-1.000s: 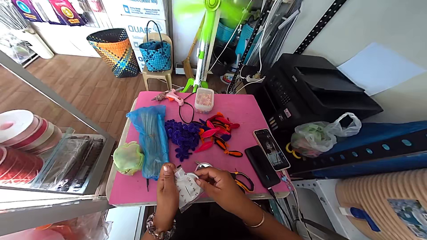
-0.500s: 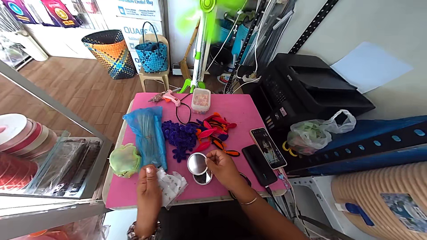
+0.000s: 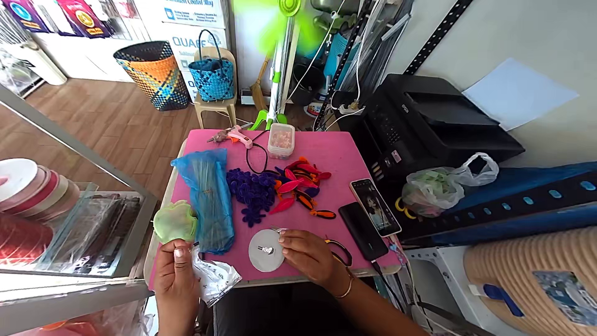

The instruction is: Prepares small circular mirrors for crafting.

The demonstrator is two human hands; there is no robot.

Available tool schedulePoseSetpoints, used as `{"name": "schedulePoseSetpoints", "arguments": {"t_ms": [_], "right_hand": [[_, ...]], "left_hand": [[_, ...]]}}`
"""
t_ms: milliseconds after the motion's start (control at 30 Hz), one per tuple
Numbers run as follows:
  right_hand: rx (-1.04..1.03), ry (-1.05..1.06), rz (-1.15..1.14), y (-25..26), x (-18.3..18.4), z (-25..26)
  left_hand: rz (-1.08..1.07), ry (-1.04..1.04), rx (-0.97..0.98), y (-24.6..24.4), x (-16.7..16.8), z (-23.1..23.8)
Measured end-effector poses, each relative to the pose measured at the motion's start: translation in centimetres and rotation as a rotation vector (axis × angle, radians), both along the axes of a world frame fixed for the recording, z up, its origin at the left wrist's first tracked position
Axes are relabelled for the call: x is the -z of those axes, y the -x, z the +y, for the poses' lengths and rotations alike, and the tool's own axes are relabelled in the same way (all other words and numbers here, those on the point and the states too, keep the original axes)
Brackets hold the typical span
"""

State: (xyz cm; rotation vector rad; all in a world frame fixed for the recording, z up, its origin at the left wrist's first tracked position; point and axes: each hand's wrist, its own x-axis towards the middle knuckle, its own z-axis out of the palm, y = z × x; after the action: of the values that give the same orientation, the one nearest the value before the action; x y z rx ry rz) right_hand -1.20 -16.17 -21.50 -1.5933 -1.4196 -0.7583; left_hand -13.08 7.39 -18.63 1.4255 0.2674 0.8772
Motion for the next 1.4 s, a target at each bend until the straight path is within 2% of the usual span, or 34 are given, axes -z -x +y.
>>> {"name": "schedulePoseSetpoints", "arguments": {"t_ms": [100,167,233,300,367,500,600,633,700,800,900,967,1033,1133,1333,1400], "right_hand": [[-0.001,0.012,0.006,0.1,0.2,0.1],[-0.001,0.016,0.107,0.4,0.3,0.6],[0.049,0.063,0.367,1.2,-0.2,1.7],[0.103,0.225,0.664,1.6,-1.0,2.5],[0.139,0.386,0.795,1.4,-1.4,3.2],[0.284,0.603,0.639,1.3,-1.9,3.3],[0.307,1.043,0.676,1.4,-3.6,1.8],[0.284,1.104,0.693,1.4,-3.7,1.4],[0.266,0.999,0.692,1.6,-3.1,0.4],[0.332,0.679,0.716,1.1,-2.1,-0.2],[0.346,0.626,0.725,0.5,-1.4,-0.6],[0.362,0.577,0.602,1.4,-0.2,-0.6],[0.36,0.603,0.49,2.5,0.5,-0.6],[0.368,0.667,0.459,3.0,1.4,-0.5],[0.414,0.491,0.437,-0.7,1.7,1.3],[0.341,0.357,0.523,-1.1,0.6,1.2]], "left_hand": [[-0.028,-0.001,-0.001,-0.1,-0.2,0.0],[-0.042,-0.008,0.004,-0.1,-0.2,0.0],[-0.043,-0.011,0.004,0.0,-0.3,0.0],[-0.033,-0.012,0.003,0.1,-0.3,0.0],[-0.016,-0.016,0.0,0.1,-0.2,-0.1],[-0.01,-0.017,0.013,0.3,0.0,-0.2],[-0.005,-0.011,0.006,0.7,0.1,0.1],[0.003,-0.011,0.003,0.8,0.1,0.2],[0.014,-0.011,0.001,0.7,0.2,0.2],[0.01,-0.011,0.009,0.1,0.2,0.0],[0.044,-0.043,0.036,-0.2,0.5,-0.8],[0.095,-0.062,0.111,0.0,1.2,-1.9],[0.111,-0.042,0.205,0.2,1.9,-3.1],[0.148,0.001,0.277,0.6,2.4,-4.1],[0.121,-0.023,0.382,-1.1,1.7,-5.5],[0.072,-0.062,0.392,-1.9,1.3,-6.0]]}}
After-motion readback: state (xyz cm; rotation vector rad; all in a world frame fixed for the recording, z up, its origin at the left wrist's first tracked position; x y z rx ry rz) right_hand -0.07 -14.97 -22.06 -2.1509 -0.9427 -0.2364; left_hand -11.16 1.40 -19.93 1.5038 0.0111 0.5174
